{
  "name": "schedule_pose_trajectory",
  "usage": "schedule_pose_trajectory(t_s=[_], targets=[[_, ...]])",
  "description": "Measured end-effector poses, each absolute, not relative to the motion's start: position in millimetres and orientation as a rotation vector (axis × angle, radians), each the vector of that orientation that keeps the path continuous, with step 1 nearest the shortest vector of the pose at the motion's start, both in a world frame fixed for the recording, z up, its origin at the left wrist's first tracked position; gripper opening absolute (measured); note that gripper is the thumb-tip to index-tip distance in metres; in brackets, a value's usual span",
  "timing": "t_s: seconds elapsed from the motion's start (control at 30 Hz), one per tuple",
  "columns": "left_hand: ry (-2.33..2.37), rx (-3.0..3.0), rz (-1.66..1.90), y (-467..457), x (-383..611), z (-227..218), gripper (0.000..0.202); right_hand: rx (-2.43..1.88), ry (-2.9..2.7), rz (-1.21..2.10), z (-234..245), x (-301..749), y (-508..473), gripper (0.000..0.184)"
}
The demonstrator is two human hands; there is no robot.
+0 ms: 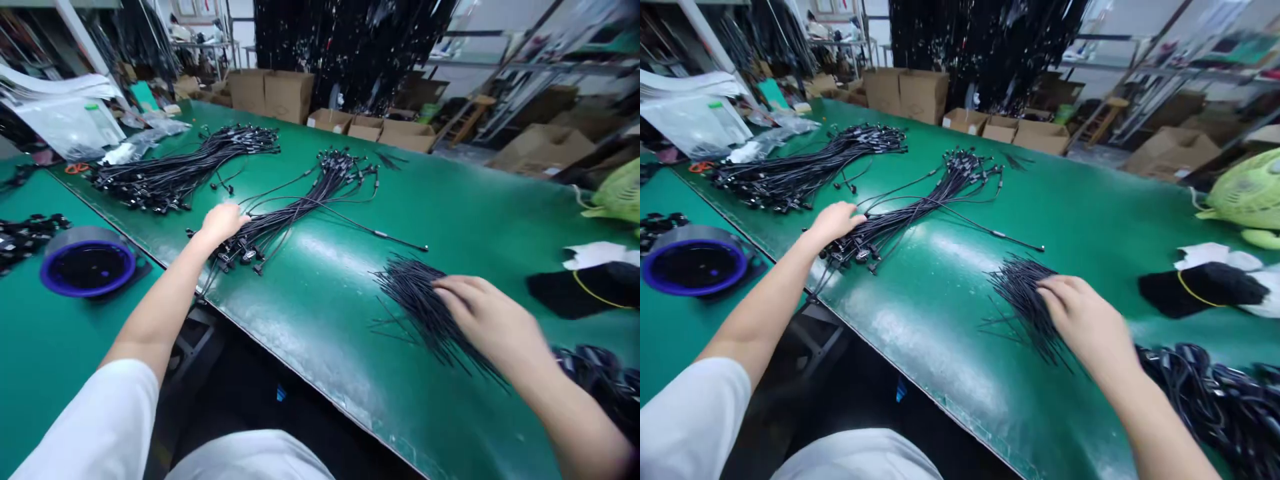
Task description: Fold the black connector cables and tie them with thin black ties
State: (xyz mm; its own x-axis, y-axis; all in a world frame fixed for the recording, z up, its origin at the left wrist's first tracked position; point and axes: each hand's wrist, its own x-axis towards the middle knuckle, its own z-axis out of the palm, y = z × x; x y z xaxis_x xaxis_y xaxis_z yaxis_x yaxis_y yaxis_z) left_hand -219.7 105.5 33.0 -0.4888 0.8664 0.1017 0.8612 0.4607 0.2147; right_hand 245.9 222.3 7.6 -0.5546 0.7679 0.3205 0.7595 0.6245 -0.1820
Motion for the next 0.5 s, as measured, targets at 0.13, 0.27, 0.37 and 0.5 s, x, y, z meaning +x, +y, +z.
schedule_pose_trajectory(t_s=[0.13, 0.27, 0.37, 0.5], targets=[[2.582, 1.674, 0.395, 123.1, -214.4, 35.4, 0.024, -1.176, -2.617, 0.065, 3.1, 153.0, 271.1, 0.040], [2.211, 1.765, 1.110, 91.9, -184.2, 58.7, 0.027, -1.340, -2.627, 0.024, -5.6, 85.5, 309.5, 0.055], [1.728, 1.614, 1.407, 62.5, -177.4, 83.1, 0.024, -1.417, -2.614, 0.018, 3.8, 73.7, 320.6, 0.032], [1.432, 1.302, 1.283, 43.1, -194.1, 92.1, 0.023, -1.528, -2.416, -0.078, 57.0, 119.5, 335.6, 0.039]])
